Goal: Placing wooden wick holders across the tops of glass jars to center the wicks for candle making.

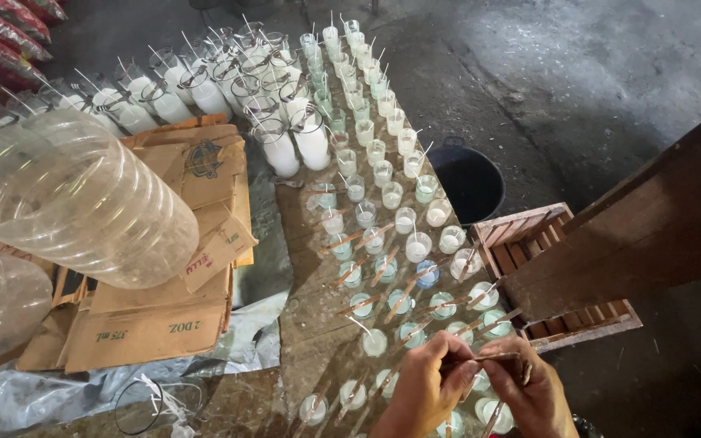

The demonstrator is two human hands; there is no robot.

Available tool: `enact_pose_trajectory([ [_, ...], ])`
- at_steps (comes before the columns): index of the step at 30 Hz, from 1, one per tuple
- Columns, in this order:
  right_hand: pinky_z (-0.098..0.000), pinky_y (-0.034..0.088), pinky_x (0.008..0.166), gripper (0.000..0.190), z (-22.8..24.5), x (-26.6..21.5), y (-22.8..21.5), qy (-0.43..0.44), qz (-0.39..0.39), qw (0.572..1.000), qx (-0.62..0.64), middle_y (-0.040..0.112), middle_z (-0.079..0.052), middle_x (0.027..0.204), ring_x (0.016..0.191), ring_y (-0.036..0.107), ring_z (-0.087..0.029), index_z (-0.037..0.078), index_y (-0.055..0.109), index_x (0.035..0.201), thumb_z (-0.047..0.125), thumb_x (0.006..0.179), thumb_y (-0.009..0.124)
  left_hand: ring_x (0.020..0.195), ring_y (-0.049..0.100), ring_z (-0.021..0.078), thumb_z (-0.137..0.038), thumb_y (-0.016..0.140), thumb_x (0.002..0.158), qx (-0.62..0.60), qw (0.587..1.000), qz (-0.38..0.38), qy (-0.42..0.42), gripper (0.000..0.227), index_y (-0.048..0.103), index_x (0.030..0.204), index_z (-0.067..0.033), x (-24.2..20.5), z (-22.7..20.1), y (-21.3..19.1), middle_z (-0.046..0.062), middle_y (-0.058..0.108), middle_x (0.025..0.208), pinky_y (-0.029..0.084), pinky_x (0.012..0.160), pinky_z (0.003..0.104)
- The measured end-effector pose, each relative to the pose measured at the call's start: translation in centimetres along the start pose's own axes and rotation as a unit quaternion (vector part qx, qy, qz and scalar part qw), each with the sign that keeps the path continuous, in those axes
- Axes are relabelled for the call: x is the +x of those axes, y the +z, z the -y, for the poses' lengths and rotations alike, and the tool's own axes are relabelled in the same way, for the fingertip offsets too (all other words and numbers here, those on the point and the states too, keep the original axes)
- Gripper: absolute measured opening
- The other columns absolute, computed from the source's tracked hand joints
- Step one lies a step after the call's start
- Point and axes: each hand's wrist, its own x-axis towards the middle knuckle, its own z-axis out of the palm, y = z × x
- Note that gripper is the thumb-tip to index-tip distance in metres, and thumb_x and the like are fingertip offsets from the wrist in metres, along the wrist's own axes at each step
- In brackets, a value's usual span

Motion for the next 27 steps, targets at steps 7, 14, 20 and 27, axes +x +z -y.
enact_pose_trajectory([
  [7, -0.0307, 0.051, 0.068, 0.011, 1.2, 0.2, 0.4, -0.027, 0.015, 0.997, 0.077, 0.064, -0.011, 0.082, 0.075, 0.065, -0.021, 0.001, 0.063, 0.083, 0.007, 0.077, 0.056, 0.052, 0.044, 0.0122, -0.014, 0.041, 0.092, 0.013, 0.993, -0.010, 0.120, 0.014, 0.043, 0.092, -0.0002, 0.2, 0.5, 0.1, 0.007, 0.049, 0.070, 0.039, 0.042, 0.023],
  [14, -0.0321, 0.050, 0.067, 0.012, 1.9, 0.0, 0.6, -0.037, 0.019, 0.995, 0.091, 0.064, -0.011, 0.080, 0.074, 0.064, -0.021, 0.001, 0.062, 0.085, 0.007, 0.079, 0.054, 0.047, 0.031, 0.0093, -0.002, 0.035, 0.090, 0.009, 0.986, -0.057, 0.159, 0.011, 0.044, 0.084, -0.0025, 0.2, -0.3, -0.2, 0.003, 0.041, 0.063, 0.029, 0.042, 0.023],
  [20, -0.0289, 0.047, 0.063, 0.010, 1.6, -0.1, 0.5, -0.032, 0.017, 0.997, 0.069, 0.063, -0.010, 0.079, 0.070, 0.061, -0.018, 0.001, 0.062, 0.082, 0.009, 0.078, 0.056, 0.047, 0.037, 0.0091, -0.022, 0.045, 0.090, 0.053, 0.996, -0.037, 0.061, 0.016, 0.045, 0.082, -0.0086, -0.1, 0.1, -0.1, 0.000, 0.045, 0.063, 0.029, 0.040, 0.025],
  [27, -0.0263, 0.040, 0.053, 0.010, 1.7, -0.3, 0.6, -0.025, 0.013, 0.997, 0.068, 0.063, -0.010, 0.076, 0.063, 0.055, -0.015, 0.001, 0.062, 0.082, 0.008, 0.079, 0.055, 0.064, 0.057, 0.0150, -0.007, 0.063, 0.077, 0.097, 0.994, -0.024, 0.052, 0.012, 0.053, 0.084, -0.0084, -0.1, -0.4, -0.2, 0.006, 0.058, 0.077, 0.047, 0.058, 0.026],
])
